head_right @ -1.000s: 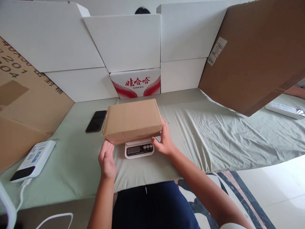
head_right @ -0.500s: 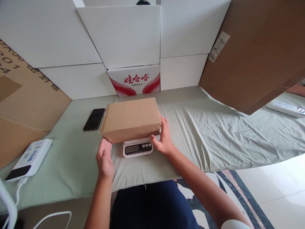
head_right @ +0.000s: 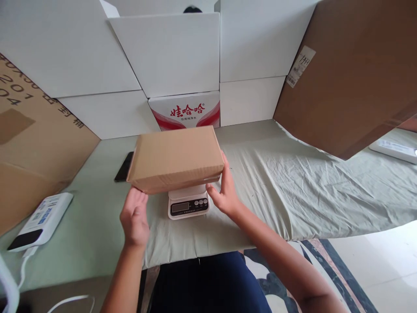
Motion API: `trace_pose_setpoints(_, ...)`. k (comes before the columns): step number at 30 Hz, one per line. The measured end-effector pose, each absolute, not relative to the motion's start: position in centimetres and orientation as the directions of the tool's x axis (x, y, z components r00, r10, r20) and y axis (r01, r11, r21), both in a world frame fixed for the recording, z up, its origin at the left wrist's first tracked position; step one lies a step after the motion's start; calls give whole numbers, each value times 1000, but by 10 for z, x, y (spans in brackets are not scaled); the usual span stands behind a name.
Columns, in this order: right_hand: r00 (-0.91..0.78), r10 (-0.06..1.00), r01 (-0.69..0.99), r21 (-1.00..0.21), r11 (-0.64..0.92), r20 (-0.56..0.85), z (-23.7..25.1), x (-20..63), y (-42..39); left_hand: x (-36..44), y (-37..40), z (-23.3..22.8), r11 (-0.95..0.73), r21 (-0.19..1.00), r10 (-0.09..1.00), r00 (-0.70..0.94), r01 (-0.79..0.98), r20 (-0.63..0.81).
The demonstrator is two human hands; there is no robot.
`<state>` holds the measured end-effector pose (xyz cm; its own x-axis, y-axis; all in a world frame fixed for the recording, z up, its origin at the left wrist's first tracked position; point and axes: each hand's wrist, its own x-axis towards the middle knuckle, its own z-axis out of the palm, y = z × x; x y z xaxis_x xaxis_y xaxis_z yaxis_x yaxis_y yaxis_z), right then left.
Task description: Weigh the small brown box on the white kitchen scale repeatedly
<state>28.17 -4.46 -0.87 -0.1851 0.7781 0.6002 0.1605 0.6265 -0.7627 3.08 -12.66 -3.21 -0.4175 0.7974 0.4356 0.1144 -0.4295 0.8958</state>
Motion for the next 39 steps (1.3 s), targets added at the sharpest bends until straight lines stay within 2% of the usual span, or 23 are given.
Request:
trace_pose_setpoints(3, -165, 735, 125, -725, 677, 657, 13, 275, -16, 21, -94, 0, -512, 850, 774, -362, 125, 519)
trace_pose_setpoints(6, -145, 702, 73, -700, 711, 698, 16, 265, 33, 15, -41, 11, -511, 852, 809, -272, 113, 521)
trace_pose_setpoints(10, -196, 721, 5, -734, 679, 665, -15, 256, 88, 11, 14, -17, -485, 875, 837, -288, 8, 466)
trace_pose_setpoints(15, -242, 841, -14, -868, 496, 484, -44, 255, 98, 5, 29, -50, -404, 913, 881, -293, -52, 372)
trace_pose_setpoints(22, -228, 863, 28, -883, 469, 451, -51, 254, 103, -3, 36, -57, -342, 940, 904, -279, -18, 324)
trace_pose_setpoints(24, -144, 896, 32, -903, 428, 419, -57, 270, 113, -19, 35, -56, -314, 949, 873, -387, 16, 296)
trace_pose_setpoints(27, 116, 938, -2, -944, 329, 327, -64, 306, 129, -48, 30, -52, -315, 949, 766, -588, 12, 261)
trace_pose_setpoints(30, 245, 944, -61, -969, 241, 219, -66, 330, 136, -63, 26, -50, -318, 948, 740, -632, -26, 231)
trace_pose_setpoints(32, 187, 958, -64, -970, 234, 218, -66, 327, 133, -59, 28, -51, -293, 955, 768, -609, -57, 199)
trace_pose_setpoints(36, -86, 961, -43, -964, 261, 264, -65, 291, 117, -34, 37, -60, -209, 974, 864, -483, -87, 142)
trace_pose_setpoints(39, -213, 936, -62, -960, 274, 281, -62, 267, 107, -20, 41, -66, -210, 978, 919, -341, -5, 196)
